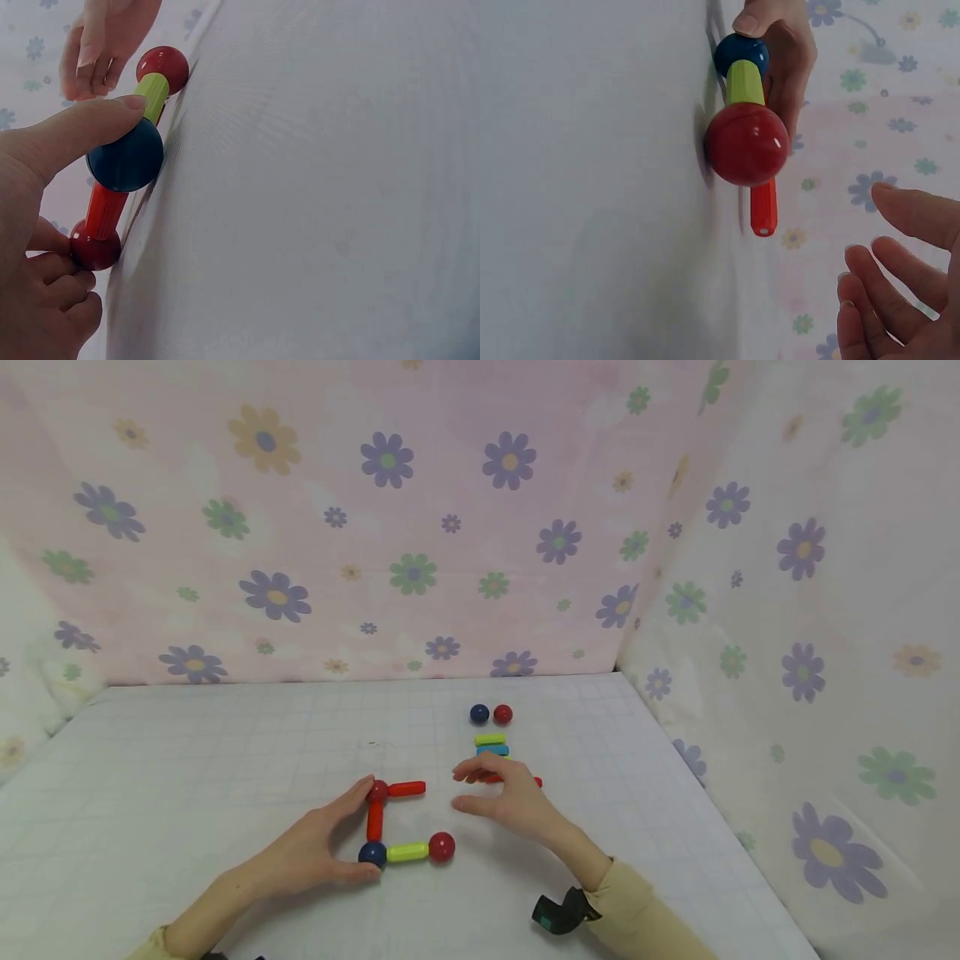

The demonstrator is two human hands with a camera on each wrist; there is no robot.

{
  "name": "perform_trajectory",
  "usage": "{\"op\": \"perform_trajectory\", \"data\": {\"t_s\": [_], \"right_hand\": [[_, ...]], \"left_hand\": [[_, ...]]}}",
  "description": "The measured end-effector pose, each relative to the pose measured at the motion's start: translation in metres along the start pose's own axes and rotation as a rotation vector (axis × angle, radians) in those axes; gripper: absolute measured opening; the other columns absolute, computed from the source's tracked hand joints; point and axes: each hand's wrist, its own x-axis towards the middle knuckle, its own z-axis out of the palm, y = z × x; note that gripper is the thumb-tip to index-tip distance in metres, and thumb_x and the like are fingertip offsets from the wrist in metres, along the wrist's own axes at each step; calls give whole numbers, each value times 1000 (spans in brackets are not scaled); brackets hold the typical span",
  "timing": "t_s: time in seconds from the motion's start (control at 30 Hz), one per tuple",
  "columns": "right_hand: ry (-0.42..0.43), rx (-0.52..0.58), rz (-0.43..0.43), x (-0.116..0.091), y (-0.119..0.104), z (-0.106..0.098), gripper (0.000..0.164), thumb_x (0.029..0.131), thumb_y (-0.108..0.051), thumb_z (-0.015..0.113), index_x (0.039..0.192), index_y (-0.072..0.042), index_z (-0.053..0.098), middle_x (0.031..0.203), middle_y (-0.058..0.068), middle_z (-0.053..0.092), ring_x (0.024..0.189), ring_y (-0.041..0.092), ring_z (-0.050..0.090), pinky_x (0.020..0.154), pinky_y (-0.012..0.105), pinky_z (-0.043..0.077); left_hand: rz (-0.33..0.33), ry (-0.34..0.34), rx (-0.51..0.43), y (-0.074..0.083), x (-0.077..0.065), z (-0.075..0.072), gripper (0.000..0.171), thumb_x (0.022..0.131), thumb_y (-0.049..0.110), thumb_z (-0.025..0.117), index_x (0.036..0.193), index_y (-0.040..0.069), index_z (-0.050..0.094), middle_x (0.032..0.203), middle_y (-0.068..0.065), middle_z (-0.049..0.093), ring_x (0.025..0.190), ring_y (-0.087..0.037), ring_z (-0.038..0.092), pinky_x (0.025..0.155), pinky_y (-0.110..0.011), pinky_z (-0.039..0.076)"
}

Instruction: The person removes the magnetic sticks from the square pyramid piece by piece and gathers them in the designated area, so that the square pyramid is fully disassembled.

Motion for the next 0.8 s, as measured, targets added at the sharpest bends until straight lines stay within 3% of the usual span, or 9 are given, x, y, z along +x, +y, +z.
{"op": "perform_trajectory", "data": {"t_s": [0.23, 0.43, 0.8], "right_hand": [[-199, 0, 16, 0, 8, 20, 34, 88, -33, 78, 119, -23, 68, 114, -6, 69, 108, 17, 58, 96, 36, 51], [-350, 61, 40, 1, 14, 27, 33, 88, -33, 77, 120, -27, 68, 115, -10, 69, 111, 15, 59, 101, 33, 47], [-440, 57, -45, 0, 20, 31, 34, 88, -27, 77, 121, -28, 69, 117, -9, 65, 110, 14, 57, 99, 30, 47]], "left_hand": [[3, 8, 11, 0, 0, 0, 112, 72, 58, 83, 160, 18, 25, 166, 3, 23, 151, -28, 28, 115, -62, 31], [11, 12, 19, -1, 0, 1, 112, 73, 58, 82, 160, 16, 25, 166, 2, 24, 151, -28, 28, 115, -61, 32], [5, 17, 24, 0, -1, 0, 113, 73, 58, 82, 160, 17, 24, 166, 2, 24, 150, -29, 29, 115, -62, 31]]}}
